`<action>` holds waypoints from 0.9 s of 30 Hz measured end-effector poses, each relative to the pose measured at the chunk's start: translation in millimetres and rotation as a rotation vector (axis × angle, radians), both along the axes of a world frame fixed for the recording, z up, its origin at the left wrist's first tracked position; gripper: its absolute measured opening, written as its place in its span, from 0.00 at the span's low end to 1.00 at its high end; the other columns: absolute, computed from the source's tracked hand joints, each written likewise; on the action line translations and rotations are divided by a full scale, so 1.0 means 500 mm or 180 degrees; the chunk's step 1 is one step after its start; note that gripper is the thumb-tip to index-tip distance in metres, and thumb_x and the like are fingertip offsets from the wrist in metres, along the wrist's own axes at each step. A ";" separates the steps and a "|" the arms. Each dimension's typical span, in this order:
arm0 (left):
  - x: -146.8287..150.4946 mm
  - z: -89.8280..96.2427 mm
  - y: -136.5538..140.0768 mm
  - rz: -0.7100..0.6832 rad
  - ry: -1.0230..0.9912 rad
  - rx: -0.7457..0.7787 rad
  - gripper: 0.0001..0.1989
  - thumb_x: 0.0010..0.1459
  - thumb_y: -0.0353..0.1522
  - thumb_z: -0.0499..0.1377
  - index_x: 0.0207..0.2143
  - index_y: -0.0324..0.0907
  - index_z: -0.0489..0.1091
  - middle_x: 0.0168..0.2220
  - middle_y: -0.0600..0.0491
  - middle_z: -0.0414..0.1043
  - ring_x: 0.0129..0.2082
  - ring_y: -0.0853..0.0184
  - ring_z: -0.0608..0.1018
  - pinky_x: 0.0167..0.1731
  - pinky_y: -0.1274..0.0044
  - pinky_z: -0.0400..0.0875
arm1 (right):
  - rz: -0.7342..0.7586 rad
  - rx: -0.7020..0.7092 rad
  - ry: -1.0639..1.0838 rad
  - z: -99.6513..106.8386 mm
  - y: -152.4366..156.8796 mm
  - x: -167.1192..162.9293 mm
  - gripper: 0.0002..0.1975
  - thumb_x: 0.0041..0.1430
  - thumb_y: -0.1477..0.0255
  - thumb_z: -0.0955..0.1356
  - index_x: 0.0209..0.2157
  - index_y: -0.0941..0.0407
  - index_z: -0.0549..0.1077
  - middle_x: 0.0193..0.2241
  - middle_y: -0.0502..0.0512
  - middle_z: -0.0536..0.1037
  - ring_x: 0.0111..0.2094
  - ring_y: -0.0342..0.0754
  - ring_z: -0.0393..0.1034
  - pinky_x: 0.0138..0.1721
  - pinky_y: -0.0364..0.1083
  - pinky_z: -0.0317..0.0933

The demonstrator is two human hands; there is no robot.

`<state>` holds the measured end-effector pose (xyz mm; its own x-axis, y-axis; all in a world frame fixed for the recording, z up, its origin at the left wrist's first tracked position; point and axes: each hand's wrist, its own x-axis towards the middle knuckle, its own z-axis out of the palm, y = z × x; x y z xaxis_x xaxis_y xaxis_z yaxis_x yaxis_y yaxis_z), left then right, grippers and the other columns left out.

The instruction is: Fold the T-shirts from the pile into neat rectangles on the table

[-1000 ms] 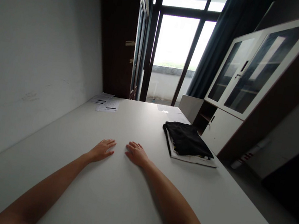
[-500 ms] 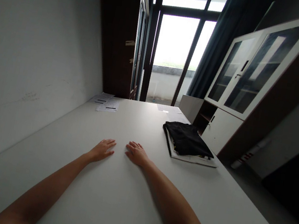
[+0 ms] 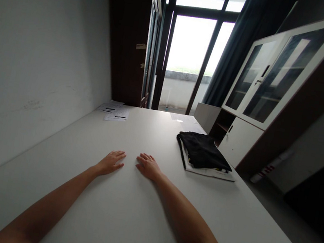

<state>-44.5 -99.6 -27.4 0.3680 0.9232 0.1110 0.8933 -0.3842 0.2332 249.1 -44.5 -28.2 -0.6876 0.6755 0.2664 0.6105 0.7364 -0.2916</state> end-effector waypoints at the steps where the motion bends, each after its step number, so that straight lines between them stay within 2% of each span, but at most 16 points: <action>1: 0.000 -0.001 0.000 0.0004 0.0001 0.0002 0.30 0.69 0.46 0.51 0.69 0.46 0.59 0.72 0.48 0.51 0.72 0.57 0.55 0.70 0.59 0.44 | 0.0001 0.0008 -0.0002 0.000 0.000 0.000 0.26 0.68 0.58 0.65 0.64 0.48 0.69 0.66 0.59 0.65 0.68 0.57 0.57 0.68 0.61 0.49; 27: 0.000 0.000 -0.001 0.0004 -0.0021 0.0009 0.30 0.69 0.47 0.51 0.69 0.47 0.59 0.72 0.48 0.52 0.72 0.56 0.54 0.69 0.60 0.45 | -0.0009 -0.0003 -0.0006 0.007 -0.007 0.000 0.26 0.68 0.57 0.64 0.64 0.48 0.69 0.66 0.59 0.65 0.68 0.57 0.57 0.68 0.61 0.49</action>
<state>-44.3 -100.0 -27.3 0.3662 0.9232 0.1162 0.8922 -0.3839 0.2379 249.2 -47.8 -24.6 -0.6862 0.6776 0.2645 0.6131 0.7344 -0.2911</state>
